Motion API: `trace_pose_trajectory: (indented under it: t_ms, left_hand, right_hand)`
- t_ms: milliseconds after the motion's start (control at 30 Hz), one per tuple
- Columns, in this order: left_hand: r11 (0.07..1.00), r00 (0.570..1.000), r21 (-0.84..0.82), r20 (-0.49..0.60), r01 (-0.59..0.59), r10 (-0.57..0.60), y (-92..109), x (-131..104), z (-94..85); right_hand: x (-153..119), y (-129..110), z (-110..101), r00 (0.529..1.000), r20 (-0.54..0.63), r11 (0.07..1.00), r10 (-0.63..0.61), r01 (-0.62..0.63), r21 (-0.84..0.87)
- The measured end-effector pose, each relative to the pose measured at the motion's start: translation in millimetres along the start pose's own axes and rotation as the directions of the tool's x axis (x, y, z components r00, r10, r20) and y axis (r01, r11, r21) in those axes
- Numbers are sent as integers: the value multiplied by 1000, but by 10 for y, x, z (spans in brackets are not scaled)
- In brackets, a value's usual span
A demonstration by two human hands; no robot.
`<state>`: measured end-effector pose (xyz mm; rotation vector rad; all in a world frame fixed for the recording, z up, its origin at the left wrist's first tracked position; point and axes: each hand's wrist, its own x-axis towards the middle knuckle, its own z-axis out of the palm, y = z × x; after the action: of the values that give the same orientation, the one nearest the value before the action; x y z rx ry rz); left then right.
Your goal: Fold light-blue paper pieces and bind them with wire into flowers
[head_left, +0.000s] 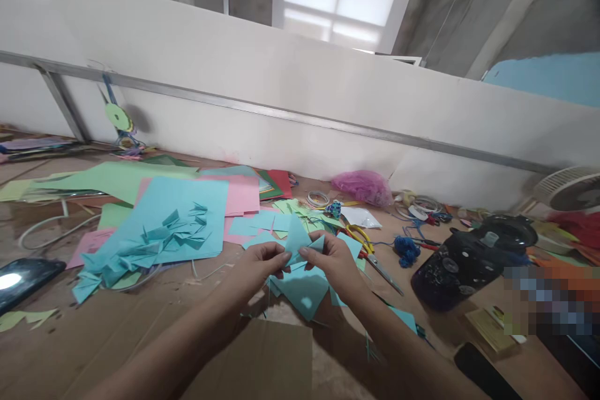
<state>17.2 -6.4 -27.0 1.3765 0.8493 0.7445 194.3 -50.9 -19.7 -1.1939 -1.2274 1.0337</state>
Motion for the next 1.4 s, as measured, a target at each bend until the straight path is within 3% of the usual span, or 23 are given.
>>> trace_pose_trajectory:
  t_ms: [233, 567, 833, 1400]
  left_hand:
    - [998, 995, -61, -91, 34, -39, -72, 39, -14]
    - [1000, 1000, -16, -26, -18, 17, -44, 33, -16]
    - [1000, 1000, 30, -7, -5, 5, 99, -59, 41]
    - [999, 1000, 30, -26, -14, 15, 92, -29, 26]
  right_hand:
    - [-10, -41, 1, 991, 41, 992, -129, 128, 18]
    - [-41, -48, 27, 997, -17, 997, -76, 76, -26]
    - [-43, -60, 44, 993, -76, 996, -87, 85, -38]
    - [-11, -28, 18, 999, -36, 998, -16, 18, 66]
